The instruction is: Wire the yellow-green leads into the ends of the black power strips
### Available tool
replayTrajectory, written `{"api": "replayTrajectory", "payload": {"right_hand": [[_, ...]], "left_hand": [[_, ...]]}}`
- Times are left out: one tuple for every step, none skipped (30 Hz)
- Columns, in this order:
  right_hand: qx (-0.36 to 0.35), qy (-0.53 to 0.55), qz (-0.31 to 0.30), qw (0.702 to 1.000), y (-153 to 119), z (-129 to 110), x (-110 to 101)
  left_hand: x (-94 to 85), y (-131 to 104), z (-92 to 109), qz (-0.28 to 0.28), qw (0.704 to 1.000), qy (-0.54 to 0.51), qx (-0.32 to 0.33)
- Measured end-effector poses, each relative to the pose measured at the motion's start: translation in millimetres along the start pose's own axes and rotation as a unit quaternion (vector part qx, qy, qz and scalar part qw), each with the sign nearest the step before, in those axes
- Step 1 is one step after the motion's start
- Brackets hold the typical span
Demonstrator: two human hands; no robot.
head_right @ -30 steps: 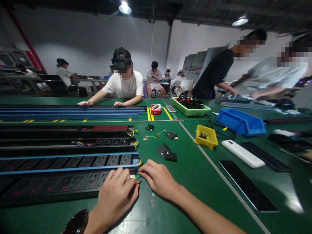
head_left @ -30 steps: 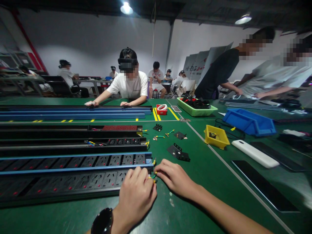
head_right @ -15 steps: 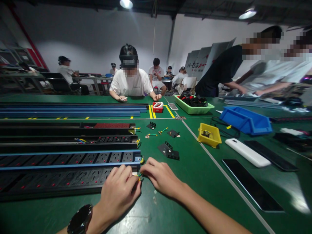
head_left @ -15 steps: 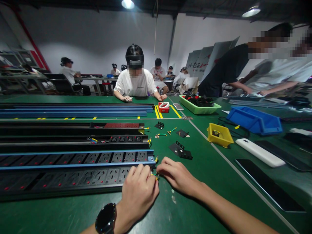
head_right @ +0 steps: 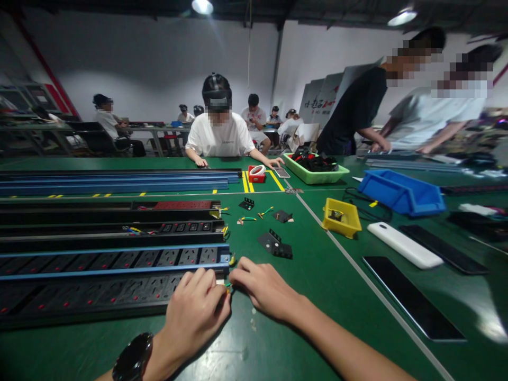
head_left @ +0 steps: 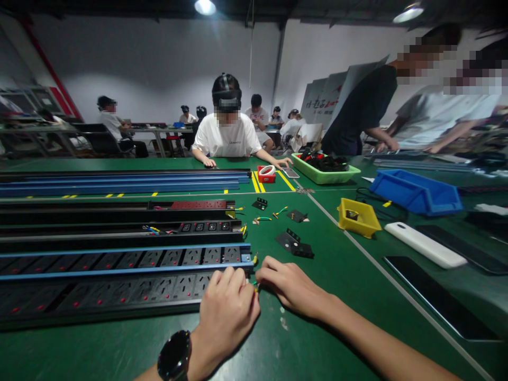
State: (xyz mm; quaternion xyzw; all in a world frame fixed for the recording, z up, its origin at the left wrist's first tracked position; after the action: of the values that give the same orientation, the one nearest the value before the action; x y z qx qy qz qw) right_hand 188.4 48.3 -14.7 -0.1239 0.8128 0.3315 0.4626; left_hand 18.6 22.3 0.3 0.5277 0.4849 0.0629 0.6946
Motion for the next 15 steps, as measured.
{"api": "replayTrajectory", "payload": {"right_hand": [[-0.001, 0.001, -0.001, 1.0, 0.0, -0.1, -0.1], [-0.001, 0.002, -0.001, 1.0, 0.0, -0.3, -0.2], [-0.002, 0.004, -0.002, 1.0, 0.0, -0.5, -0.4], [-0.001, 0.005, -0.002, 1.0, 0.0, -0.7, -0.6], [0.0, 0.007, -0.003, 1.0, 0.0, -0.9, -0.8], [0.002, 0.01, -0.002, 1.0, 0.1, -1.0, -1.3], [0.005, 0.014, -0.002, 1.0, 0.1, -1.2, -1.8], [0.009, 0.021, -0.001, 1.0, 0.1, -1.3, -2.5], [0.013, 0.031, 0.001, 0.999, 0.2, -1.4, -3.1], [0.018, 0.044, 0.004, 0.999, 0.3, -1.3, -3.8], [0.026, 0.06, 0.011, 0.998, 0.5, -1.1, -4.5], [0.036, 0.076, 0.02, 0.996, 0.7, -0.7, -5.3], [0.048, 0.093, 0.033, 0.994, 0.9, -0.1, -5.9], [0.061, 0.11, 0.046, 0.991, 1.2, 0.4, -6.4], [0.072, 0.127, 0.057, 0.988, 1.3, 0.8, -6.6]], "left_hand": [[-0.1, 0.1, 0.1, 0.0, 1.0, 0.0, 0.001], [-0.1, 0.1, 0.1, 0.001, 1.0, 0.0, 0.001], [-0.2, 0.1, 0.0, 0.002, 1.0, -0.001, 0.001], [-0.3, 0.1, -0.1, 0.002, 1.0, -0.001, 0.001], [-0.3, 0.1, -0.3, 0.003, 1.0, -0.001, 0.001], [-0.3, -0.1, -0.4, 0.002, 1.0, -0.001, 0.001], [-0.1, -0.3, -0.6, 0.001, 1.0, -0.001, 0.0], [0.0, -0.6, -0.8, 0.0, 1.0, 0.0, -0.001], [0.3, -1.0, -0.8, -0.002, 1.0, 0.0, -0.001], [0.4, -1.3, -0.8, -0.003, 1.0, 0.001, -0.002], [0.6, -1.6, -0.7, -0.004, 1.0, 0.001, -0.002], [0.6, -1.7, -0.6, -0.003, 1.0, 0.001, -0.003], [0.7, -1.8, -0.5, -0.002, 1.0, 0.002, -0.004], [0.6, -1.6, -0.3, -0.001, 1.0, 0.002, -0.004], [0.6, -1.3, -0.3, 0.0, 1.0, 0.002, -0.004]]}}
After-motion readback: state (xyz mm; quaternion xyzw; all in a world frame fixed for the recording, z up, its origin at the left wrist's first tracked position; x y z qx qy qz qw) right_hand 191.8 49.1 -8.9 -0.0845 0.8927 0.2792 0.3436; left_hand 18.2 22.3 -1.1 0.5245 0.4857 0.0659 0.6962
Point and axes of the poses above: each hand's wrist, its own y-axis towards the middle knuckle, its own x-axis out of the palm, z = x × y, the point moved 4 cm from there along y, towards the middle knuckle, and after that the axes turned 14 degrees about z, right-handed, at the moved point
